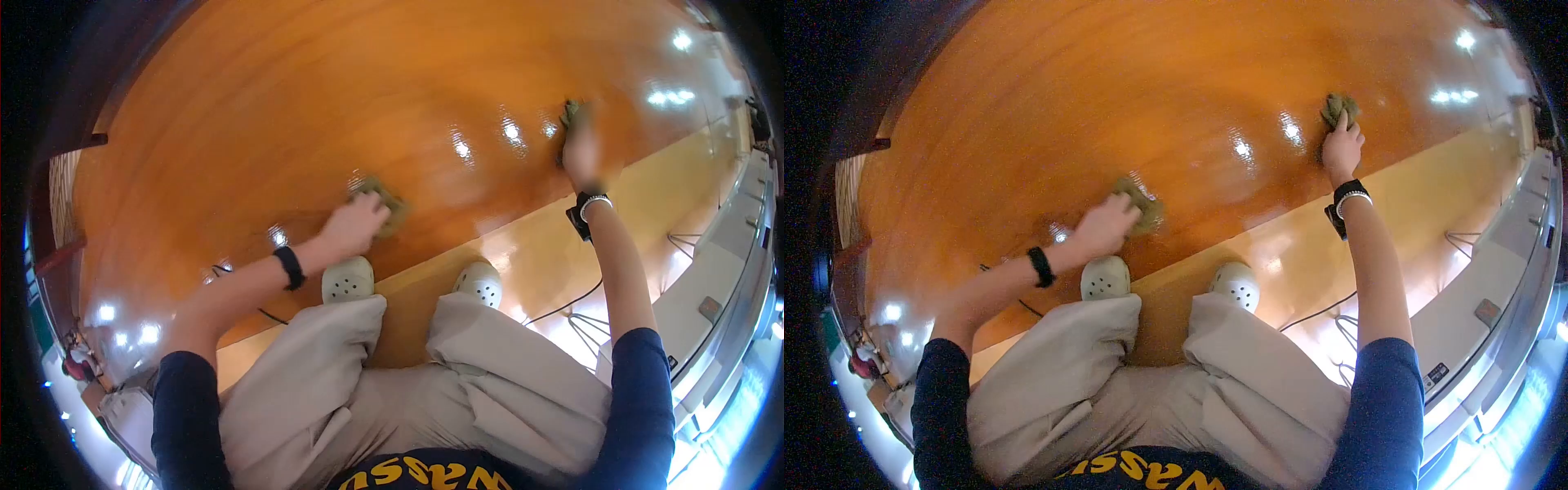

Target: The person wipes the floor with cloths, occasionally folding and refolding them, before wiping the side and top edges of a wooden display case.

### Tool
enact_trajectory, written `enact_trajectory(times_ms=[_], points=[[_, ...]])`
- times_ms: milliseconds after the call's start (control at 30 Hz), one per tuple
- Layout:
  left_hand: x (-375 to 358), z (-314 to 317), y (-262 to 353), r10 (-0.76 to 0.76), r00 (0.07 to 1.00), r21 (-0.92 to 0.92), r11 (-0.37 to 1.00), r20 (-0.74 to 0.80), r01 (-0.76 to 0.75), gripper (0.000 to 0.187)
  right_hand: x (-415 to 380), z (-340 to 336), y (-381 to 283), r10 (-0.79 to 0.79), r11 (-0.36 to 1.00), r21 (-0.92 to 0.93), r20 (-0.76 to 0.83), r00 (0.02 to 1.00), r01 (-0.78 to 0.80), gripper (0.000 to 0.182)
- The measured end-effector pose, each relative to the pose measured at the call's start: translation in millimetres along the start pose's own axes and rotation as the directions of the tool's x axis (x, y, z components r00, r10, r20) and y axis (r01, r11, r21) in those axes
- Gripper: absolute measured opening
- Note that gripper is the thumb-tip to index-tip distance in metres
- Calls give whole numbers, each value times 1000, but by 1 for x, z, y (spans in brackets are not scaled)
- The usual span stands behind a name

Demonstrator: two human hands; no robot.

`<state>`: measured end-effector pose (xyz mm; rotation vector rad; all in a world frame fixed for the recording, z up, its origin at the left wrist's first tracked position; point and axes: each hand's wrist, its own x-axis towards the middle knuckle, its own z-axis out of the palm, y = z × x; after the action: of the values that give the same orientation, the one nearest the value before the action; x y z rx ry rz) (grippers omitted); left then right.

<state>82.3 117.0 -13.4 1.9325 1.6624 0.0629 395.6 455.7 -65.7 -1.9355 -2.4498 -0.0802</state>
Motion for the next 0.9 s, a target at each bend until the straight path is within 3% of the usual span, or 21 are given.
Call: enact_trajectory(times_ms=[100, 233, 300, 367, 433, 467, 533, 567, 600, 633, 667, 700, 767, 867, 900], points=[[-1, 11, 18, 249, 961, 69, 964, 123, -258, 25, 4, 14, -3, 37, 996, -78, -20, 999, -38, 54], [-1, -8, -10, 325, 940, 140, 931, 98, -337, 25, 5, 12, -11, 135, 991, -4, 28, 990, -135, 52], [-1, -22, -37, 262, 964, 219, 939, 39, -264, 25, 3, 13, -17, 177, 980, 97, 6, 984, -177, 52], [-1, -35, -64, 99, 995, 234, 968, -21, -92, 27, -13, 8, -33, 143, 945, 291, 39, 989, -148, 55], [-4, -49, -88, -49, 990, 211, 975, -129, 75, 31, -41, 8, -52, -112, 920, 374, -23, 993, 112, 58], [-4, -56, -98, -50, 990, 210, 975, -129, 77, 31, -62, 2, -70, -214, 903, 367, -63, 975, 223, 58], [-3, -68, -116, -239, 953, 161, 949, -188, 270, 34, -101, -34, -114, -421, 819, 435, 11, 907, 375, 52], [-2, -70, -122, -238, 953, 158, 950, -188, 269, 34, -118, -49, -134, -552, 741, 491, 59, 832, 457, 51], [0, -71, -126, -287, 937, 142, 938, -198, 317, 35, -137, -49, -139, -653, 587, 710, 130, 746, 390, 51], [2, -72, -130, -335, 919, 126, 922, -208, 365, 35, -146, -62, -162, -765, 603, 733, 419, 489, 315, 47], [5, -69, -133, -351, 916, 133, 916, -193, 379, 35, -162, -52, -169, -946, 306, 712, 152, 286, 632, 43], [8, -66, -133, -347, 918, 132, 918, -195, 375, 35, -180, -40, -173, -997, -55, 563, -77, -14, 825, 40], [12, -61, -131, -378, 897, 176, 890, -229, 420, 37, -205, -38, -189, -963, -248, 513, -223, -152, 822, 34], [12, -71, -124, -404, 897, 155, 889, -180, 431, 36, -184, -42, -205, -969, -230, 456, -192, -157, 860, 31], [12, -71, -125, -399, 900, 152, 892, -177, 426, 36, -171, -35, -204, -966, -196, 390, -235, -108, 900, 30]])
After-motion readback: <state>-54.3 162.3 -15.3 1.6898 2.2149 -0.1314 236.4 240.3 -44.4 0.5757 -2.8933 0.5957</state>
